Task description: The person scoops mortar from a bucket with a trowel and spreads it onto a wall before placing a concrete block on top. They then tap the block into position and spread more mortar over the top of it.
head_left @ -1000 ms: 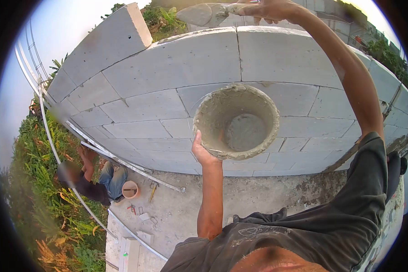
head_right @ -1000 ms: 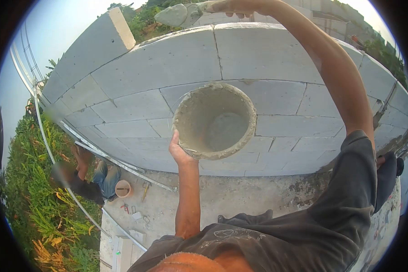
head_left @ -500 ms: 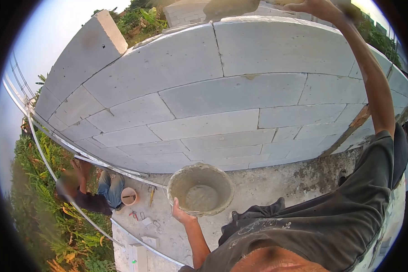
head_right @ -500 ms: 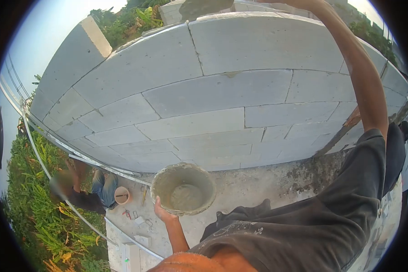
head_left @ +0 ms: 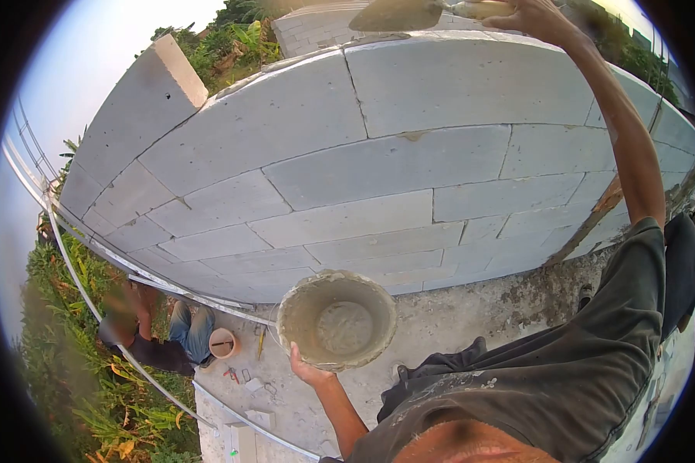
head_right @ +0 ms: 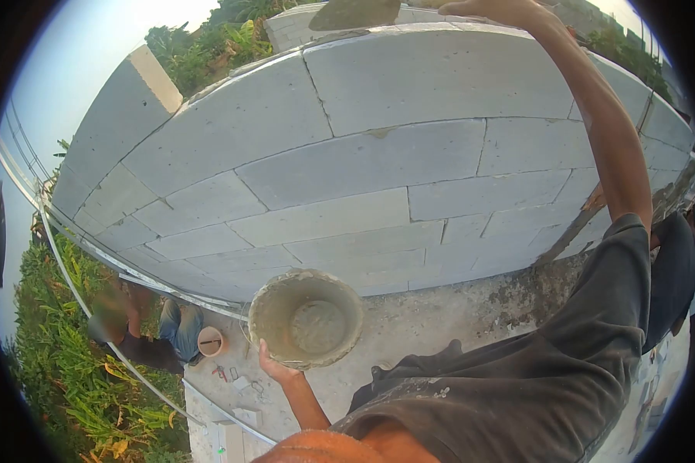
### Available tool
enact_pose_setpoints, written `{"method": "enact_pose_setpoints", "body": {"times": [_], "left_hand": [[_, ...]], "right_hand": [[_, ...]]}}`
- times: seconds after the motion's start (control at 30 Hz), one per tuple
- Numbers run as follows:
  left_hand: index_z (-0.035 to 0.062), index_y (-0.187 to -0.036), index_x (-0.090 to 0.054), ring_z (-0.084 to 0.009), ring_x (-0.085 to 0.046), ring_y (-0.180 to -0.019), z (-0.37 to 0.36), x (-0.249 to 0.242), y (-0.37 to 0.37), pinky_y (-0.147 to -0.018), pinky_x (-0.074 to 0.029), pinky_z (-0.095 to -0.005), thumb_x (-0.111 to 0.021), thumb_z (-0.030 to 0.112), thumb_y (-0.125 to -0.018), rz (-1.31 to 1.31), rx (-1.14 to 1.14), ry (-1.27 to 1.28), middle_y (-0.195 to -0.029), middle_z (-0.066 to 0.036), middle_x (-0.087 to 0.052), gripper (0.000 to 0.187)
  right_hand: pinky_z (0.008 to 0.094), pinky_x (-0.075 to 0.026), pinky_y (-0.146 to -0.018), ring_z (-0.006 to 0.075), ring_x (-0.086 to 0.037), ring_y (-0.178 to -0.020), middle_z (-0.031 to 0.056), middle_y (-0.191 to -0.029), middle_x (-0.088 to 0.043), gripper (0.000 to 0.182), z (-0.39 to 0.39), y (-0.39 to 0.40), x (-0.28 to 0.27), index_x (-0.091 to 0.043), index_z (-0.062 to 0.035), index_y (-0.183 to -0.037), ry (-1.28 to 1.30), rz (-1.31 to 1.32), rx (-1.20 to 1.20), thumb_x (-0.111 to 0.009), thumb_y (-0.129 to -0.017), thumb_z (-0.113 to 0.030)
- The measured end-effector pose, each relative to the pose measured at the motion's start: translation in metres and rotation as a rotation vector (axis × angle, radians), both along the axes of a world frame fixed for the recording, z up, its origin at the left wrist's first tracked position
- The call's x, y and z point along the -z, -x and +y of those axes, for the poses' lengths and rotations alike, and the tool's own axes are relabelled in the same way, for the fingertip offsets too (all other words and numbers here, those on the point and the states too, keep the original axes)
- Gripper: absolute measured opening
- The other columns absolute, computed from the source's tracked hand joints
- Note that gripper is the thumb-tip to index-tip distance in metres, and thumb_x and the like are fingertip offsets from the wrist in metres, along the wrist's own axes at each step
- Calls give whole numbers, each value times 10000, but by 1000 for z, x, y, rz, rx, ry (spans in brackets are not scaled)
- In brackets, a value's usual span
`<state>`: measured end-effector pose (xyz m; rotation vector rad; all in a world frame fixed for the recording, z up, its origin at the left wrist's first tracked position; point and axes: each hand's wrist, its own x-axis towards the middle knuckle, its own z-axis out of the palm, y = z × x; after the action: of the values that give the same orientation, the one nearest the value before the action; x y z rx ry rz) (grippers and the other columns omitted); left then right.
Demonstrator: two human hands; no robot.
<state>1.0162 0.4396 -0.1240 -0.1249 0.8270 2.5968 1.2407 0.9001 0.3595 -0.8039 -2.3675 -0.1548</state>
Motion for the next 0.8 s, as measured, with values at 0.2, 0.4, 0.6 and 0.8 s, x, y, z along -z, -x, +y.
{"method": "enact_pose_setpoints", "body": {"times": [0.2,0.4,0.6,0.8], "left_hand": [[-52,-1392,-496,-369,-583,-1224,20,-7,-4,-1060,-459,-512,-498,263,-990,2,59,51,-1351,-212,-591,511],[-50,-1387,-505,-346,-585,-1227,33,-22,-5,-1063,-458,-488,-508,248,-997,66,97,45,-1347,-193,-599,491],[-50,-1387,-496,-318,-601,-1211,50,-59,8,-1052,-467,-473,-500,230,-1021,166,195,-41,-1335,-186,-608,461],[-69,-1347,-566,-260,-598,-1222,109,-131,-16,-994,-519,-394,-619,98,-923,611,-20,335,-1400,-158,-551,459]], "right_hand": [[446,-491,-982,296,-645,-1147,144,-1259,-702,438,-56,-1,8,-722,-83,-1234,160,179,0,-730,-863,-315],[453,-489,-990,323,-639,-1142,160,-1249,-686,466,-15,-23,17,-675,-64,-1294,-64,133,-22,-710,-873,-261],[205,-443,-508,35,-522,-540,-36,-710,-568,501,51,-73,100,-614,-130,-1366,228,144,-184,-605,-988,-459],[330,-540,-581,182,-660,-661,18,-740,-640,365,-144,-36,207,-679,-196,-1212,-147,-366,-434,-746,-860,-266]]}}
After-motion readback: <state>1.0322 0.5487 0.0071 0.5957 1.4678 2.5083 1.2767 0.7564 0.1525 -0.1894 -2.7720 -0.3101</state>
